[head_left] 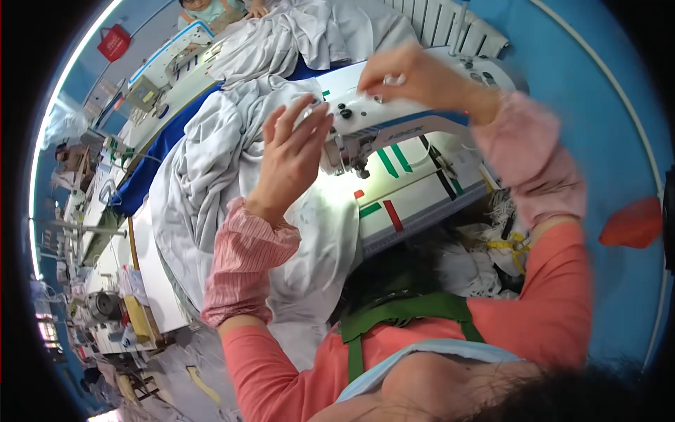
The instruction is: Sewing and assembling pillowcases using an industrial sewing machine.
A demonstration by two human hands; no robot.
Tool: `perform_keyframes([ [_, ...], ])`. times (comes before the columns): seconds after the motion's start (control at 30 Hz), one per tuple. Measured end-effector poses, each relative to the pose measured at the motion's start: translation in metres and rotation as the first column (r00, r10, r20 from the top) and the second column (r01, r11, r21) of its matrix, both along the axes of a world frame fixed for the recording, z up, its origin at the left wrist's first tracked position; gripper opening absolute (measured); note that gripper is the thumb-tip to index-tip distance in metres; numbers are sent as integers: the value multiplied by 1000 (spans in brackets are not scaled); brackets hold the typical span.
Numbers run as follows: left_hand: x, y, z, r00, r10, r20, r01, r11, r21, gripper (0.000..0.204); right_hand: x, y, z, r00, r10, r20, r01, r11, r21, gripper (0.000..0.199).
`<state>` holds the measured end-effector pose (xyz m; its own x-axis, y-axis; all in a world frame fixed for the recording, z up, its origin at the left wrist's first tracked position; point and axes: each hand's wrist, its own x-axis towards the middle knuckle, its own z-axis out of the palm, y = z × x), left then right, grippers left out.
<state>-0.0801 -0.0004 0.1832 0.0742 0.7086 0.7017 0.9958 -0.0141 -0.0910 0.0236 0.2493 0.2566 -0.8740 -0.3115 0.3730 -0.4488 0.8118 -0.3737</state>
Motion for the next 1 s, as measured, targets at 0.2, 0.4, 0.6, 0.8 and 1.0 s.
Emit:
perform_keyframes([
  [0.2, 45, -80, -39, 962, 142, 235, -190, 962, 194, 37, 1, -54, -35, 961, -91, -261, 146, 968, 203, 13],
  [0.4, 60, -130, -89, 882, 230, 412, -318, 935, 159, 33, -21, -49, -25, 985, -161, -57, 171, 945, 280, 16],
  [0.6, 39, -148, -132, 818, 246, 519, -351, 929, 113, 36, -34, -44, -7, 940, -128, 317, 89, 987, 136, 16],
  [0.8, 19, -152, -166, 779, 281, 561, -399, 912, 97, 33, -34, -48, -2, 935, -113, 336, 62, 985, 160, 14],
  [1.0, 12, -154, -187, 739, 332, 586, -426, 905, 24, 28, -37, -48, -2, 938, -94, 334, 43, 987, 158, 10],
])
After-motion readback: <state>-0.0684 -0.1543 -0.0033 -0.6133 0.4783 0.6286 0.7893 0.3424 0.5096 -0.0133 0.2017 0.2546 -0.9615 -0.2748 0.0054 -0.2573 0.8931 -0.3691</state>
